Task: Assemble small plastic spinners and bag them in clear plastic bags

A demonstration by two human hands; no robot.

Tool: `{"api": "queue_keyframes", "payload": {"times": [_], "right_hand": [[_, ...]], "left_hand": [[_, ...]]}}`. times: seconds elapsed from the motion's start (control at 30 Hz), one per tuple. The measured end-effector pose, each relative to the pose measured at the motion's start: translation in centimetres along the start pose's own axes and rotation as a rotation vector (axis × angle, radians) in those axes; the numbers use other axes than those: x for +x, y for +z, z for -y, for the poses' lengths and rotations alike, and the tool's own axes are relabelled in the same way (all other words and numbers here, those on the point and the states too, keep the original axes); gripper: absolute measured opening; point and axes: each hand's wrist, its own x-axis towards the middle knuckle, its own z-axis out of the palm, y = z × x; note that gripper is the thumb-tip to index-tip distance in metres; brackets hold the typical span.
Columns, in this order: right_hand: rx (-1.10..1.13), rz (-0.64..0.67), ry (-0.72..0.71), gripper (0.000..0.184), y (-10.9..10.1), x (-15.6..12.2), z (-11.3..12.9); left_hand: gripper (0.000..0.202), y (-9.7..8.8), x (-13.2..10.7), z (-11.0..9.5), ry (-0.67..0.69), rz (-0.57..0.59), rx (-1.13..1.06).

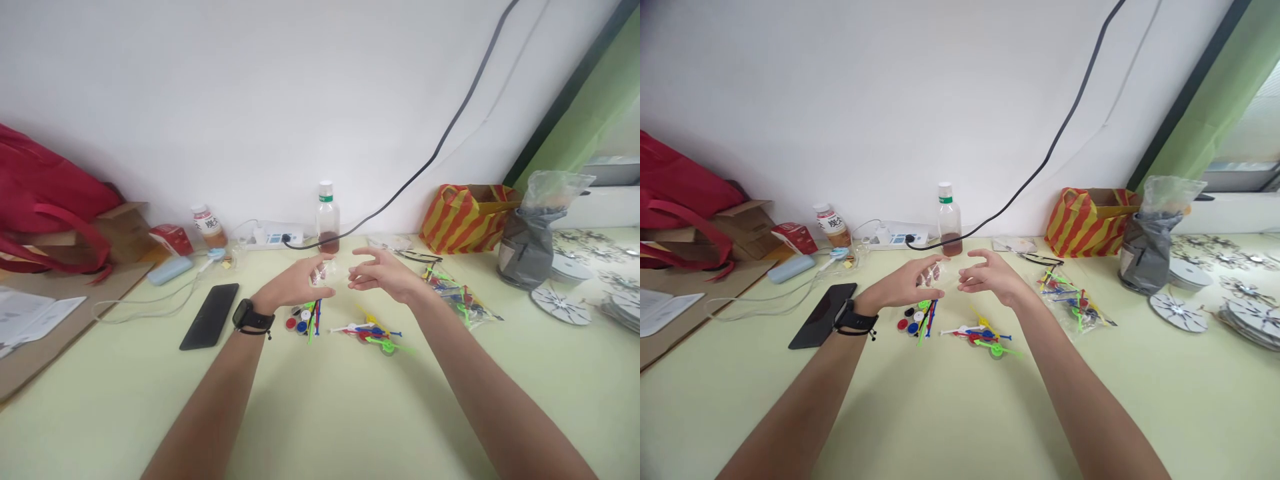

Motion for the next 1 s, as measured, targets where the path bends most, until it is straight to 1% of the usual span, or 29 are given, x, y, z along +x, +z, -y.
{"api": "queue_keyframes", "payload": {"times": [0.1,0.23,0.4,0.5,0.6,0.7,0.77,0.87,0.93,1.0], "right_hand": [[0.047,-0.057,-0.022,0.054,0.2,0.7,-0.6],[0.133,-0.099,-0.004,0.041,0.4,1.0,-1.1],[0.305,-0.066,0.016,0.045,0.9,1.3,-1.5],[0.289,-0.098,0.022,0.048,0.9,1.5,-1.7],[0.225,-0.115,-0.009,0.043,0.6,1.6,-1.7],[0.096,-0.149,-0.044,0.038,0.5,1.6,-1.8],[0.009,-0.178,-0.028,0.035,0.6,1.6,-1.8],[-0.037,-0.172,-0.020,0.035,0.8,1.6,-1.9],[-0.045,-0.159,-0.079,0.034,0.9,1.6,-1.9],[-0.065,-0.160,-0.181,0.033,0.6,1.5,-1.6]], "left_hand": [[0.079,0.3,0.0,0.1,0.007,-0.024,0.097],[0.077,0.5,0.0,0.0,0.038,-0.066,0.128],[0.079,0.5,0.0,-0.2,0.024,-0.116,0.193],[0.081,0.3,-0.1,-0.2,0.013,-0.117,0.230],[0.082,0.3,-0.1,-0.1,0.010,-0.108,0.233],[0.083,0.3,0.0,0.1,0.018,-0.105,0.191],[0.084,0.5,0.0,0.2,0.029,-0.104,0.148],[0.087,0.8,0.2,0.0,0.044,-0.093,0.069],[0.091,0.9,0.3,-0.1,0.022,-0.058,-0.027],[0.093,1.1,0.4,-0.2,-0.042,0.004,-0.177]]}}
